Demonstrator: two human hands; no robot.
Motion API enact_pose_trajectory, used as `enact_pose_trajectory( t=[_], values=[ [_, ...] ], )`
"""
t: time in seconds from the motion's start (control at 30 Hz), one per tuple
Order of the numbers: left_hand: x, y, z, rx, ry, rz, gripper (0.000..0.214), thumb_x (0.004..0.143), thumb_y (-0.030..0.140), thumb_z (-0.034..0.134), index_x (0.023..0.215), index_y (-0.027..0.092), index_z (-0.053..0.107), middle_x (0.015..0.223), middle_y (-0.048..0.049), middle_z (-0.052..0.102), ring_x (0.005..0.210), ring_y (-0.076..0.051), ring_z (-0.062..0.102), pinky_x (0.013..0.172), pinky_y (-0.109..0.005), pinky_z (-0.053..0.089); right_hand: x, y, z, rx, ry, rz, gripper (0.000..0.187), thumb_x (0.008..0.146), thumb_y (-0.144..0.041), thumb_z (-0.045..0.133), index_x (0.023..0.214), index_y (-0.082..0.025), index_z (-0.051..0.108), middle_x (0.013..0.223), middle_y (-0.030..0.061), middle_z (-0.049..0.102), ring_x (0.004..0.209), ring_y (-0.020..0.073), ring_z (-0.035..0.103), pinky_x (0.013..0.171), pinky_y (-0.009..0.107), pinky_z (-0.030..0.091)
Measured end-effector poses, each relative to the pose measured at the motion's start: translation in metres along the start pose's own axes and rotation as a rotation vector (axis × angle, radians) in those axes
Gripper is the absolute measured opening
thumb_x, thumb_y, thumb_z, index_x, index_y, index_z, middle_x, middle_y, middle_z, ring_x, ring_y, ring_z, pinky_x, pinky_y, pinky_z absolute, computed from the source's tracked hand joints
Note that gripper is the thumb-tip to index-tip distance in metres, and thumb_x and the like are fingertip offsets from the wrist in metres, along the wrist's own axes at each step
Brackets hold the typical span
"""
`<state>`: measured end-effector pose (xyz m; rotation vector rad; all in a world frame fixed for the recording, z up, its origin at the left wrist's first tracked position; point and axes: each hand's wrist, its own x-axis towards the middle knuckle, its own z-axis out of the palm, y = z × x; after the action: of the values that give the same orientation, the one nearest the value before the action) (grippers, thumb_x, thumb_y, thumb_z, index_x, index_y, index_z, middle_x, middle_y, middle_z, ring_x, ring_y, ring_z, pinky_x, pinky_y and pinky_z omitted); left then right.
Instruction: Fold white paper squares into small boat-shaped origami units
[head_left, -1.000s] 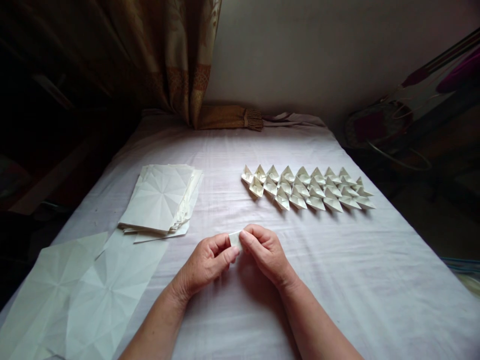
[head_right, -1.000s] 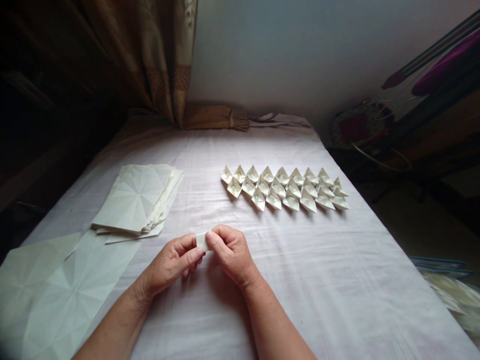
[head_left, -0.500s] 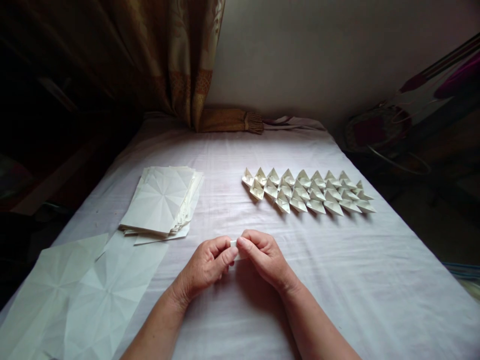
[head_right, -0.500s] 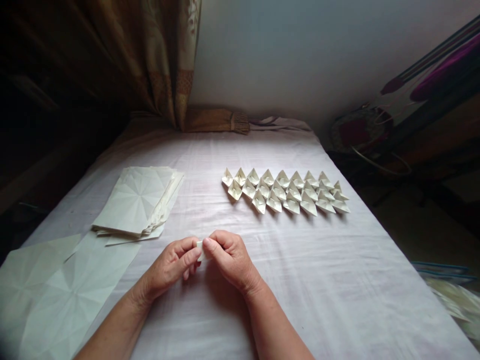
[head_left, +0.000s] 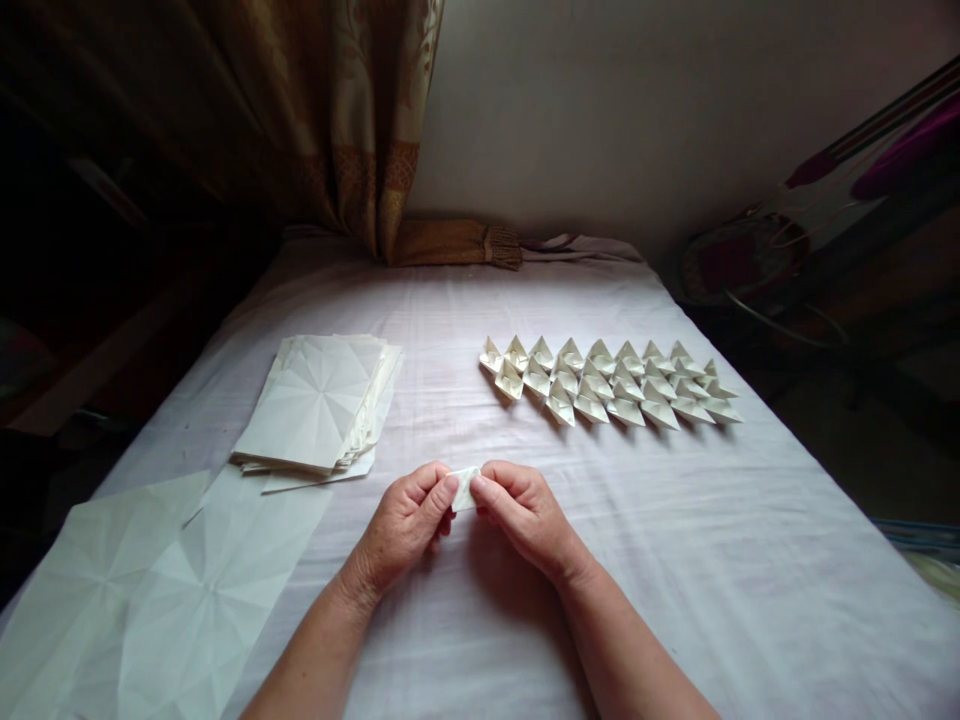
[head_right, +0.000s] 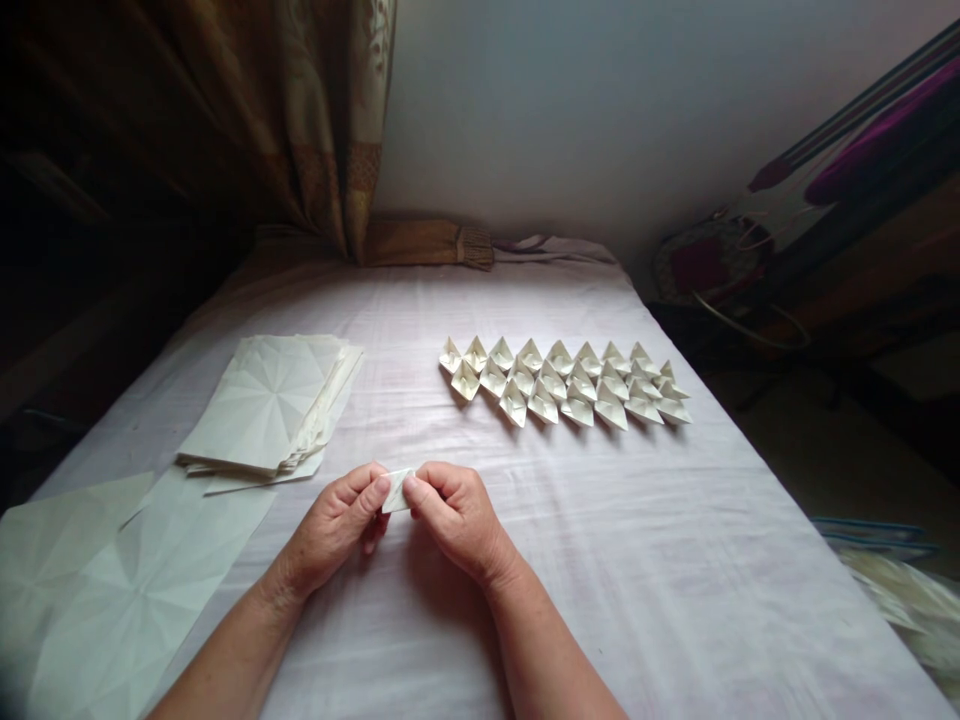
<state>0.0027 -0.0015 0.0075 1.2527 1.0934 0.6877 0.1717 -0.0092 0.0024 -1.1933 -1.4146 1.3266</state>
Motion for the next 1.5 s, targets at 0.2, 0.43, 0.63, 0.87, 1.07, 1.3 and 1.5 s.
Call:
enact_pose_trajectory(
  t=[0.2,0.43,0.63,0.87,1.07,1.3,1.5],
  values=[
    [-0.0005,-0.0049,-0.0025,0.023,-0.085,0.008,0.051,0.082,0.067,0.055,0.072,0.017,0.052,0.053,0.006,0.045,0.044,-0.007,0.039,0.043,-0.019,0.033,0.0006,0.0012,0.0026,-0.028,0.055,-0.026,0.043,0.088,-0.047,0.052,0.056,-0.02,0.046,0.053,-0.0043,0.042,0.05,0.009,0.037,0.051,0.022,0.033],
    [0.0001,-0.0004,-0.0028,0.136,-0.147,0.092,0.045,0.089,0.058,0.05,0.067,0.018,0.049,0.055,0.0047,0.045,0.05,-0.009,0.041,0.049,-0.02,0.034,0.0011,0.0008,0.0028,-0.027,0.03,-0.035,0.042,0.087,-0.048,0.052,0.056,-0.019,0.052,0.053,-0.0033,0.045,0.051,0.0092,0.038,0.051,0.022,0.033],
    [-0.0028,0.0042,-0.005,0.137,-0.207,0.083,0.043,0.088,0.052,0.054,0.063,0.018,0.045,0.057,0.0039,0.045,0.053,-0.009,0.04,0.051,-0.021,0.034,0.0005,0.001,0.0036,0.0,0.082,-0.025,0.041,0.085,-0.046,0.053,0.054,-0.02,0.045,0.051,-0.0053,0.037,0.05,0.0088,0.033,0.05,0.022,0.032],
    [0.0005,-0.005,-0.0037,-0.036,-0.106,0.02,0.045,0.084,0.06,0.057,0.07,0.018,0.049,0.055,0.0055,0.044,0.049,-0.008,0.04,0.048,-0.02,0.035,0.0004,0.0028,0.0031,0.002,0.029,-0.052,0.04,0.089,-0.048,0.051,0.061,-0.02,0.048,0.057,-0.004,0.044,0.053,0.0094,0.038,0.053,0.022,0.034],
    [0.0005,-0.0029,-0.0028,-0.08,-0.161,0.026,0.045,0.084,0.058,0.059,0.07,0.017,0.05,0.059,0.0048,0.045,0.051,-0.007,0.042,0.05,-0.019,0.035,-0.0002,0.0025,0.0024,0.065,0.003,-0.066,0.037,0.088,-0.046,0.053,0.063,-0.019,0.049,0.058,-0.0038,0.045,0.054,0.0096,0.039,0.053,0.022,0.035],
    [-0.0009,-0.0025,-0.0059,0.002,-0.19,0.064,0.043,0.087,0.054,0.057,0.067,0.016,0.05,0.058,0.0041,0.045,0.053,-0.008,0.04,0.052,-0.02,0.034,0.0005,-0.0015,0.0011,0.067,-0.006,-0.03,0.043,0.087,-0.05,0.053,0.058,-0.019,0.046,0.055,-0.004,0.044,0.051,0.0087,0.038,0.052,0.022,0.034],
    [-0.0016,-0.0031,-0.0067,0.059,-0.285,0.053,0.041,0.089,0.05,0.055,0.067,0.016,0.052,0.06,0.0031,0.046,0.056,-0.009,0.041,0.054,-0.02,0.035,0.0003,-0.0013,0.0014,0.131,-0.005,0.029,0.043,0.085,-0.05,0.054,0.055,-0.02,0.045,0.051,-0.0046,0.042,0.049,0.0083,0.035,0.048,0.022,0.031]
  ],
)
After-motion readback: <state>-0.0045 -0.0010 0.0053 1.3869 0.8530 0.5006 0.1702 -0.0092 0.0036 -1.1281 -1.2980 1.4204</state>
